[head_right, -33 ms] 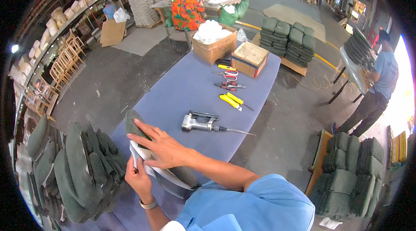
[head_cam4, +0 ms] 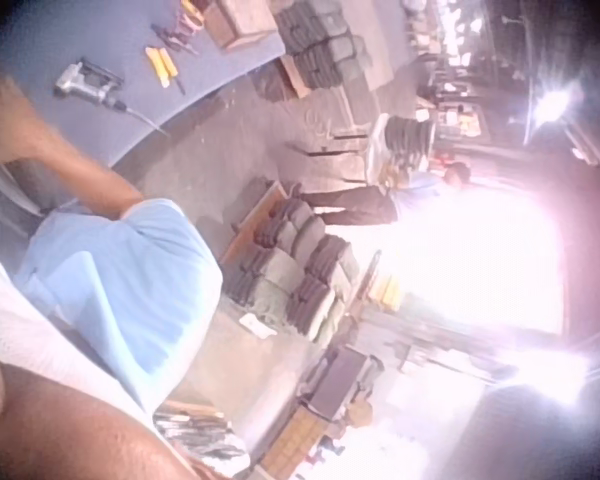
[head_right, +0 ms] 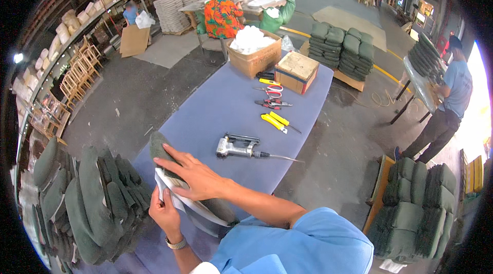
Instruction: The person assembles cushion covers by wrapping green fabric around white foam inserts. They use a staple gun to secure the fabric edges and a utility knife to trim excess material. The finished cushions are stacked on the table.
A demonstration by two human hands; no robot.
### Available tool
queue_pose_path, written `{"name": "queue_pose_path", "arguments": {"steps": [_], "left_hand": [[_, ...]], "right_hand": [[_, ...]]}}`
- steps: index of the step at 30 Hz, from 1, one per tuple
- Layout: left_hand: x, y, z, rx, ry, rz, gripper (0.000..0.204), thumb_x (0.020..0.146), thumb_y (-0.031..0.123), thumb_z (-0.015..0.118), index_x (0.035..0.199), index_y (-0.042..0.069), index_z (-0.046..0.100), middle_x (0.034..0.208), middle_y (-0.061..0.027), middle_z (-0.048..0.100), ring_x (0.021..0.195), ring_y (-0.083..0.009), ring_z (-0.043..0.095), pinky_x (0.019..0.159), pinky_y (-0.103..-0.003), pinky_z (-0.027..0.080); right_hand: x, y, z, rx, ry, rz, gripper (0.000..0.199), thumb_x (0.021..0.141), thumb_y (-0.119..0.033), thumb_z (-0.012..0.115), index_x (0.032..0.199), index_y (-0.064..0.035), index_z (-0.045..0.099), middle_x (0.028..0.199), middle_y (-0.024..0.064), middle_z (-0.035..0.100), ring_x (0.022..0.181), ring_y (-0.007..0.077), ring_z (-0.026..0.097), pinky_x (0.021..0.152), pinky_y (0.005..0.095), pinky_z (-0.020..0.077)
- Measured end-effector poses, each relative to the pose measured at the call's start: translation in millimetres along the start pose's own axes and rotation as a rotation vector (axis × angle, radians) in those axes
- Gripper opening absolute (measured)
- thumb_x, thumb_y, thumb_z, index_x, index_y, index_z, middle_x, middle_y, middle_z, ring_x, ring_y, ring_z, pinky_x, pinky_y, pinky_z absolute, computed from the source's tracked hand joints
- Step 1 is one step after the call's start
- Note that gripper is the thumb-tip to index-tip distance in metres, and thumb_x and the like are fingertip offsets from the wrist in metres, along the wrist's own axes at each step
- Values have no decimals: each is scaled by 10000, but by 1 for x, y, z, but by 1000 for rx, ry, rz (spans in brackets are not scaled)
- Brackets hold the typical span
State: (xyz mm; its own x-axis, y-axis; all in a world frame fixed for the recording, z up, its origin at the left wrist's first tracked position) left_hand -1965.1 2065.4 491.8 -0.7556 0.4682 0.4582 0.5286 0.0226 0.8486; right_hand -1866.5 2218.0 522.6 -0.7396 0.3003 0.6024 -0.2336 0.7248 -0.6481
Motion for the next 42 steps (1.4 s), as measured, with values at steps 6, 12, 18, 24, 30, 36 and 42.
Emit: {"name": "queue_pose_path", "arguments": {"steps": [6,12,18,24,30,36,42], "left_hand": [[3,5,17,-107,-29,45,403,999,28,647,1387,-65,585,980,-54,719,775,-49,564,676,-218,481],[-8,11,25,-86,-104,-125,654,997,18,630,1568,-56,319,1070,-123,705,845,-94,607,737,-213,482],[-46,-30,25,-268,-182,-168,545,962,58,669,1440,-80,448,1222,-159,672,1087,-176,636,924,-314,509],[-32,46,-16,-185,-69,15,361,922,97,652,1247,-56,692,1278,-237,691,1203,-346,660,1053,-417,487],[-24,117,-48,-1030,-313,465,274,979,179,678,1114,-49,745,1198,-225,720,1041,-345,706,935,-464,508],[-63,115,-81,-862,-31,514,179,921,102,748,1041,-30,767,1086,-159,767,905,-247,712,853,-419,519],[-89,140,-76,-734,125,544,124,923,99,742,980,-7,771,1101,-153,761,852,-238,690,790,-377,511]], "right_hand": [[0,18,-27,96,132,153,494,908,-141,714,1363,-70,536,1326,166,602,1120,359,658,968,440,555],[-3,24,-39,-23,175,156,267,1011,-249,622,953,7,578,880,198,576,760,422,586,676,490,465],[-3,32,-27,18,147,159,243,1017,-227,599,930,0,573,810,199,568,749,424,587,671,480,472],[-34,44,-25,-40,242,202,138,979,-82,601,1066,23,624,834,176,616,697,307,595,652,394,480],[-58,89,-55,22,276,316,271,1098,-236,509,997,-20,638,763,-56,490,700,52,418,582,251,319],[-6,106,-48,411,318,336,311,1104,-293,502,906,-67,582,847,-42,506,804,73,440,687,271,378],[106,136,-60,406,399,411,434,1051,-217,527,1386,55,575,1428,203,570,1277,297,567,1110,457,457]]}}
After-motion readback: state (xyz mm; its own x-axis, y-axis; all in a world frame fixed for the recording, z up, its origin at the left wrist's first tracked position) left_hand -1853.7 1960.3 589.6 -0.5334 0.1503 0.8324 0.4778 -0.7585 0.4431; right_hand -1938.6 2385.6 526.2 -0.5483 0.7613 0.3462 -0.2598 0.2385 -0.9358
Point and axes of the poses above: each hand's wrist, its own x-axis towards the middle knuckle, its own z-axis out of the palm, y = z × x, the point moved 2 cm from there along x, towards the middle knuckle
